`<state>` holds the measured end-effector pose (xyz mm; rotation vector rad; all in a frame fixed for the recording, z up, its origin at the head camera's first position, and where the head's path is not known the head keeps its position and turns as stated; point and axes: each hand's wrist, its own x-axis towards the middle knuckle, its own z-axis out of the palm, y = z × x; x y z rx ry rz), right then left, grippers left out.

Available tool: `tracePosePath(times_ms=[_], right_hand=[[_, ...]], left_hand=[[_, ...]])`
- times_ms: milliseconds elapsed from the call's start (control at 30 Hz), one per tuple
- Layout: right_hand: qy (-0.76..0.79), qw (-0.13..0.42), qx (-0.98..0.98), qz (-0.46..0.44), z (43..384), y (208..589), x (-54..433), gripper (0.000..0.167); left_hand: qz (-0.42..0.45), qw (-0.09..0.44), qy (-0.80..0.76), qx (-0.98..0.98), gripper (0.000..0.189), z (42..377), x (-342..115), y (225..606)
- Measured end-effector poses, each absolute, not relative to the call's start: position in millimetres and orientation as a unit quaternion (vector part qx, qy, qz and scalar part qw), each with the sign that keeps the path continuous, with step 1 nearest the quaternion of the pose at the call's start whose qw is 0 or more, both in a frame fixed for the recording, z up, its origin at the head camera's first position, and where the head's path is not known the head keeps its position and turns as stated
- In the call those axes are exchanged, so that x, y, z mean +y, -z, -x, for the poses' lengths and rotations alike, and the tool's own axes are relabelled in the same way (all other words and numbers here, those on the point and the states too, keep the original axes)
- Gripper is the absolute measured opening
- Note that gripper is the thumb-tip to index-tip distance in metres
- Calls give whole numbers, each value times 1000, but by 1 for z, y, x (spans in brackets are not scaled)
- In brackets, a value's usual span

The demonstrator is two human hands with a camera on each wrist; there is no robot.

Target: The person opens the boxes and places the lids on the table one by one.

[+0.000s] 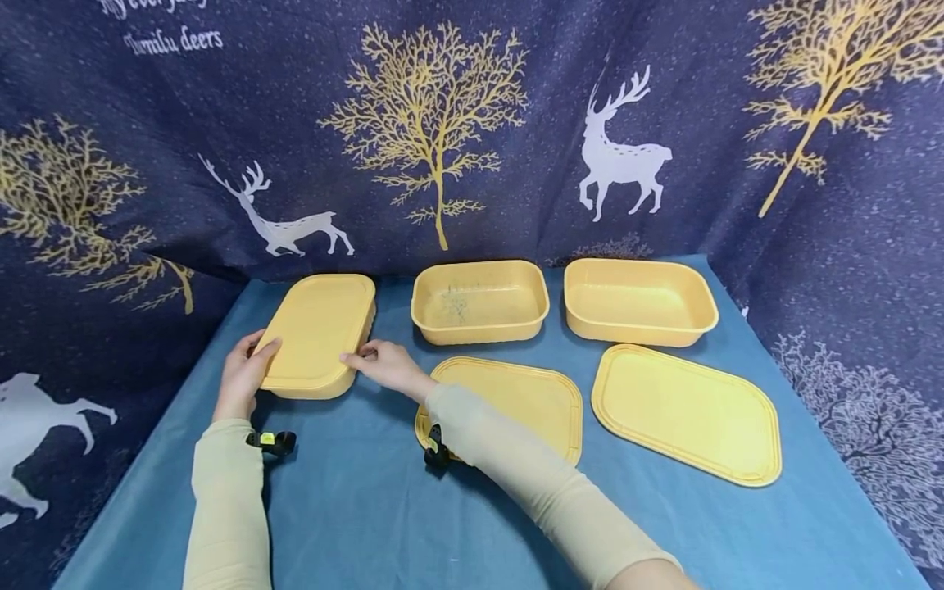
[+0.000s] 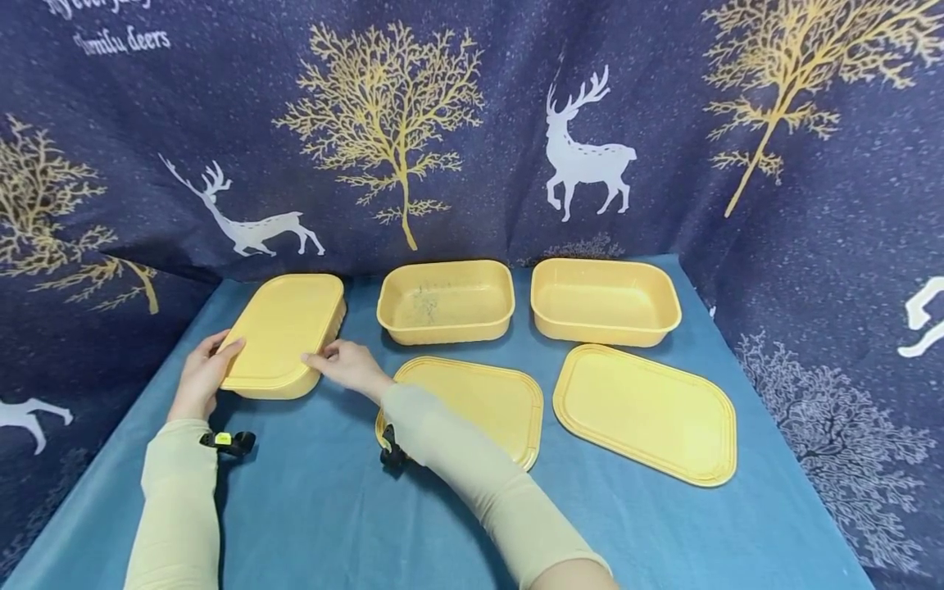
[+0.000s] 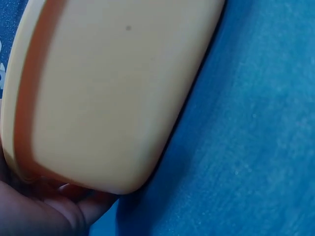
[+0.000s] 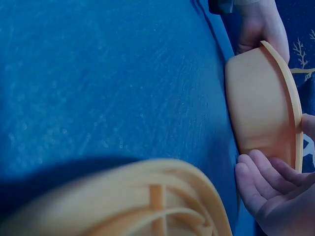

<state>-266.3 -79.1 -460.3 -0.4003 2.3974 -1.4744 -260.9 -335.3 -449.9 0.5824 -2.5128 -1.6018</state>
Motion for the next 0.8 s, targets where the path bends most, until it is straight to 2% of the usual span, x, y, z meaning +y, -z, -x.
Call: tracePosePath(times_ms=[400, 800], right_hand=[[494, 141, 846, 147, 269, 458, -73, 57], [477, 116, 855, 165, 286, 454, -54, 52]], left_hand=[[-179, 34, 504, -844, 75, 258, -338, 448], [-150, -40, 526, -836, 88, 250, -340, 442]])
